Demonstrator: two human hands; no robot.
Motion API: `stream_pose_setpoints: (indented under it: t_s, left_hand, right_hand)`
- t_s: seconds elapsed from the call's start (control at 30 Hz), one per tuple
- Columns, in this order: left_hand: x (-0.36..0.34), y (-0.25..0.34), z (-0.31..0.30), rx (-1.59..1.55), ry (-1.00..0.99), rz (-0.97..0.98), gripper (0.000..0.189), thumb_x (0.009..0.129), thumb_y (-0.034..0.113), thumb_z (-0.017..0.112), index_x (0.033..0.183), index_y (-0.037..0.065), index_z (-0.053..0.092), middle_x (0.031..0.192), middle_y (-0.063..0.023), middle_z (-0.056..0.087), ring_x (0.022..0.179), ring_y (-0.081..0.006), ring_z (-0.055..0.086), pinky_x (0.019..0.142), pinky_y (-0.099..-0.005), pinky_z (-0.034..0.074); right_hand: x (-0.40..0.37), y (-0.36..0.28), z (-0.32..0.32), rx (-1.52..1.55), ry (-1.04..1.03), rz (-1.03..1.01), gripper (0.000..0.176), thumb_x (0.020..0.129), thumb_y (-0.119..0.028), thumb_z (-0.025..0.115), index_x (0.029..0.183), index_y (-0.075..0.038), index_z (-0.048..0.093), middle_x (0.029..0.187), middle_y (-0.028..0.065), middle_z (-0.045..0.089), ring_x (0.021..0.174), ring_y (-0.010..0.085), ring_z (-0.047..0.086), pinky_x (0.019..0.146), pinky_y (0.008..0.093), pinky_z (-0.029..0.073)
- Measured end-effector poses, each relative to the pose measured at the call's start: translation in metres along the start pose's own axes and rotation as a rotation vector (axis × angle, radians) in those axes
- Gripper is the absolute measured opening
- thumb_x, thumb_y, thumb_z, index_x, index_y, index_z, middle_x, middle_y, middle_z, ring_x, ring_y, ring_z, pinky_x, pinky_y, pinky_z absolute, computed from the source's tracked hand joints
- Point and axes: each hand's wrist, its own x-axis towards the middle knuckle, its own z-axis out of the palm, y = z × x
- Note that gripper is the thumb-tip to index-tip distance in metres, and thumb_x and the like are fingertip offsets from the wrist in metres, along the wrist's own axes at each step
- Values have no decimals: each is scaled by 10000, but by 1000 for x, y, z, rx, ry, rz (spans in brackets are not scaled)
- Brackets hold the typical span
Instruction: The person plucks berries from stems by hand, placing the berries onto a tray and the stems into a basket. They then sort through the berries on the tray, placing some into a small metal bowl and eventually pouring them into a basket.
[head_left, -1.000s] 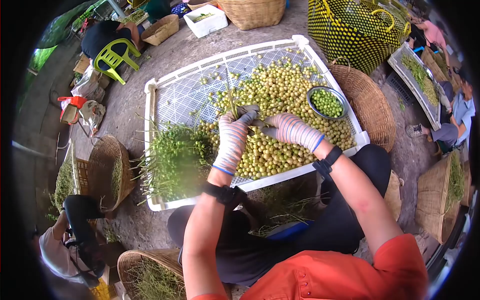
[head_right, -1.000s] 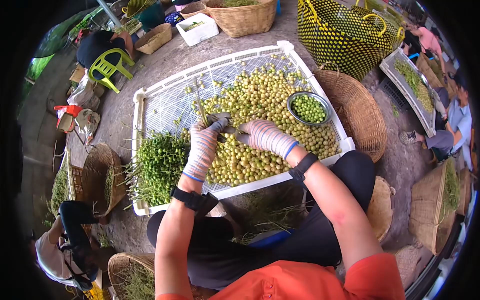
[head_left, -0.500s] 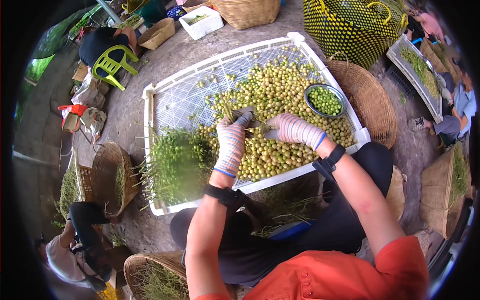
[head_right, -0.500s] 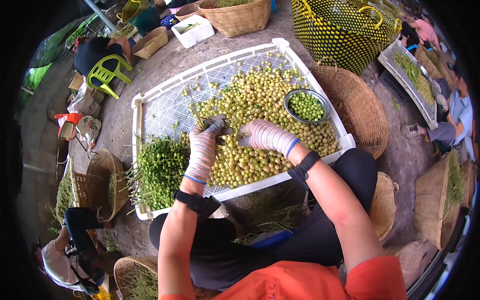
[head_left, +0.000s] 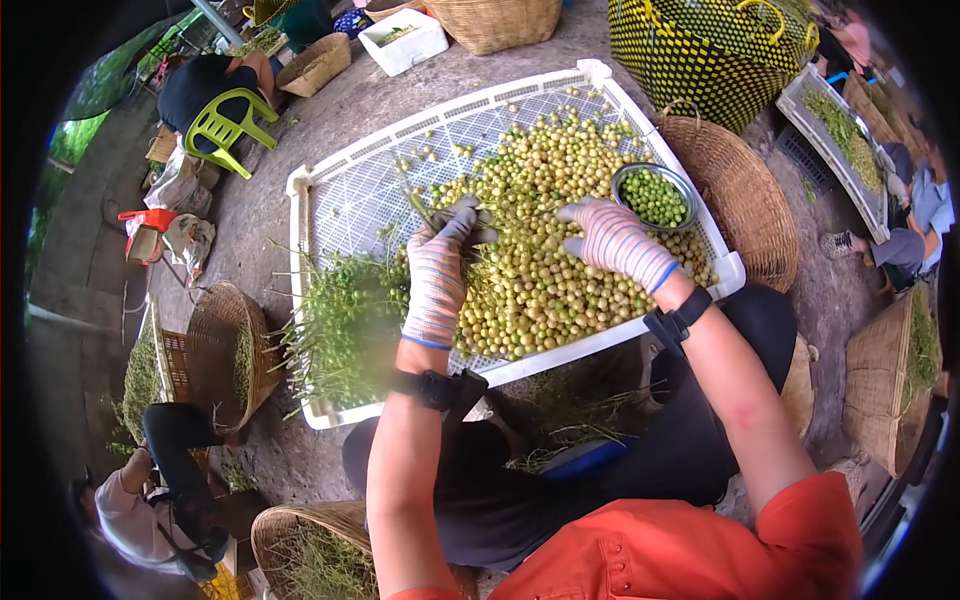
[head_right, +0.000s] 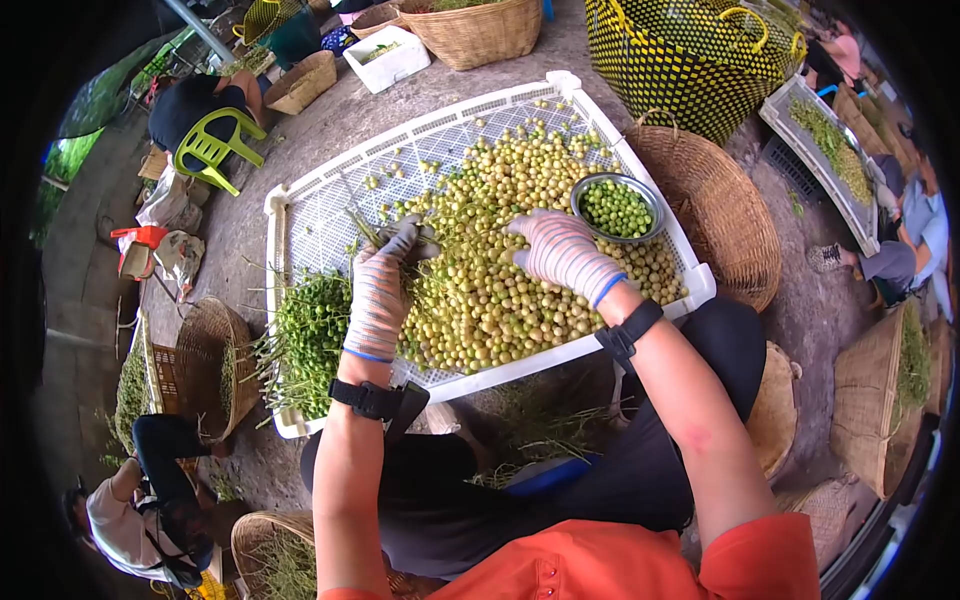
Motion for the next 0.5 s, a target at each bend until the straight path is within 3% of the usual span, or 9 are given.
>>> stream_pose_setpoints:
  t_s: [0.03, 0.17, 0.2, 0.23, 0.27, 0.3, 0.33, 0.4, 0.5]
  left_hand:
    - [-5, 7, 5, 1, -94, 1, 208, 859, 98, 625, 1029, -22, 628, 844, -95, 682, 673, -180, 644, 636, -261, 491]
    - [-58, -1, 44, 318, -547, -301, 178, 796, 55, 579, 951, 5, 651, 758, -62, 662, 626, -144, 618, 568, -259, 497]
    - [-74, -28, 48, 504, -626, -218, 180, 797, 74, 580, 952, 17, 653, 754, -105, 664, 608, -154, 627, 571, -303, 506]
    - [-88, -52, 55, 547, -652, -339, 194, 801, 116, 601, 968, 34, 658, 773, -158, 659, 648, -214, 650, 627, -348, 511]
    - [-100, -64, 65, 960, -731, -324, 229, 847, 136, 598, 1048, 27, 619, 813, -88, 663, 666, -146, 626, 628, -299, 510]
    - [-114, -77, 68, 966, -745, -199, 285, 834, 176, 624, 1082, 36, 610, 797, -118, 663, 680, -193, 633, 647, -343, 505]
    - [-125, -130, 56, 949, -681, 174, 320, 827, 197, 631, 1104, 39, 605, 791, -146, 666, 701, -261, 640, 670, -373, 500]
    - [-128, -103, 65, 1061, -786, -203, 385, 812, 260, 645, 1127, 42, 604, 776, -177, 665, 722, -306, 644, 674, -386, 501]
    - [-115, -65, 65, 1170, -732, -270, 446, 798, 318, 652, 1141, 38, 602, 774, -197, 660, 731, -319, 646, 670, -388, 501]
  right_hand:
    - [2, -1, -4, 138, -10, 67, 374, 797, -316, 641, 1099, -96, 633, 1011, 149, 657, 928, 293, 627, 838, 402, 485]
    - [16, 9, -5, 393, 134, 175, 258, 816, -272, 628, 1012, -111, 674, 840, 143, 682, 755, 289, 656, 710, 363, 516]
    - [18, 17, 0, 422, 222, 121, 237, 813, -257, 635, 994, -111, 681, 806, 145, 681, 712, 282, 656, 676, 355, 517]
    - [19, 18, 0, 503, 241, 110, 207, 815, -233, 640, 978, -114, 689, 771, 142, 680, 662, 258, 648, 643, 344, 512]
    - [17, 13, -5, 543, 190, 139, 207, 820, -227, 636, 985, -115, 689, 794, 142, 683, 675, 241, 648, 655, 338, 509]
    - [19, 14, -1, 588, 145, 123, 203, 824, -220, 631, 983, -108, 687, 813, 140, 685, 699, 241, 652, 668, 335, 510]
    - [21, 14, 4, 632, 99, 106, 200, 827, -213, 626, 982, -101, 685, 832, 138, 687, 724, 241, 657, 682, 333, 511]
    - [27, 3, 11, 447, 139, -135, 196, 840, -163, 577, 1000, -111, 678, 922, 123, 680, 860, 292, 647, 796, 360, 511]
    - [43, -10, 32, 56, 123, -176, 336, 817, -97, 545, 1141, -152, 611, 1175, 108, 595, 1095, 300, 547, 950, 394, 430]
